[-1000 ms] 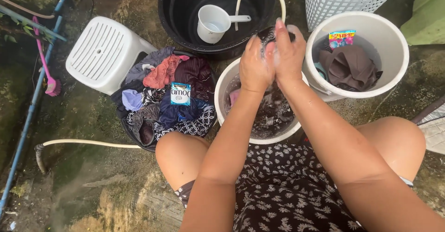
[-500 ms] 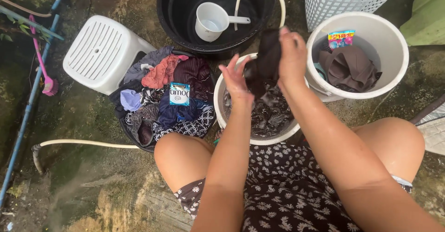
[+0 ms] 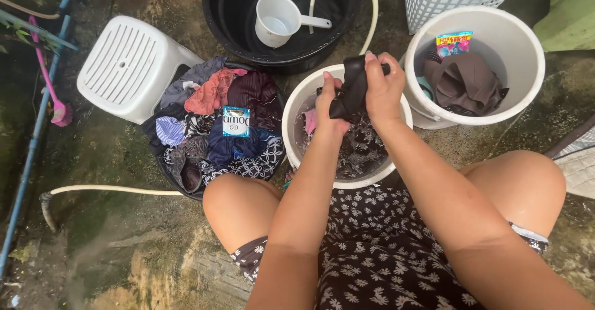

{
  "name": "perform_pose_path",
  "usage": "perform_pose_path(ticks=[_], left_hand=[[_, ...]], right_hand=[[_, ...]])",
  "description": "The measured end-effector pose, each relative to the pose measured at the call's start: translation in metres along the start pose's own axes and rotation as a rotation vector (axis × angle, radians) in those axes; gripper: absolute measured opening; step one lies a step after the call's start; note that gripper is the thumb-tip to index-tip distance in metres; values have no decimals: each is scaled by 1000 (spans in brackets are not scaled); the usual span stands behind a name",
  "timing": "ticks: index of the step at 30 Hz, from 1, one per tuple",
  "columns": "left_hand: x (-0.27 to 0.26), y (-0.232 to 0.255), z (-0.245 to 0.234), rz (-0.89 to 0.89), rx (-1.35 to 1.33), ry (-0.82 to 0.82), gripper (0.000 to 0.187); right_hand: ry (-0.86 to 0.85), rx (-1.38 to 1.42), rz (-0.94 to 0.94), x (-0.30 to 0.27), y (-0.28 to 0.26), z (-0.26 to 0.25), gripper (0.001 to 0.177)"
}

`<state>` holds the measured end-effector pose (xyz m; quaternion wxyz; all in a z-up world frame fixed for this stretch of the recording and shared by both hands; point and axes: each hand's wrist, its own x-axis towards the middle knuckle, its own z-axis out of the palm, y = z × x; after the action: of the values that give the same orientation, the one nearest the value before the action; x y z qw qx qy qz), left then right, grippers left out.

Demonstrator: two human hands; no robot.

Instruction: Washing clothes by hand in buckets using detergent and water.

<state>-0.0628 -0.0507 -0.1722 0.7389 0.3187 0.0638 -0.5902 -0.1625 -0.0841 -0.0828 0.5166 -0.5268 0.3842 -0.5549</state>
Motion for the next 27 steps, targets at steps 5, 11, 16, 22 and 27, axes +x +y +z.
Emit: perform_pose_path(ticks=[5,11,16,22,27], left_hand=[[34,-13,-16,153,256,-34,48],[8,73,13,-122,919,-125,73],[92,17,-171,-94,2022,-88,52],[64,11,-98,-239,2137,12,60],[87,0,-76,-119,2302,-221,46]], right_hand=[[47,-40,29,10,6,-5,32],[201,-546,-420,117,70,-163,37],[237,-408,-464,165,36,-249,42],[91,-584,-295,139,44,-272,64],[52,-621,0,102,73,-268,64]])
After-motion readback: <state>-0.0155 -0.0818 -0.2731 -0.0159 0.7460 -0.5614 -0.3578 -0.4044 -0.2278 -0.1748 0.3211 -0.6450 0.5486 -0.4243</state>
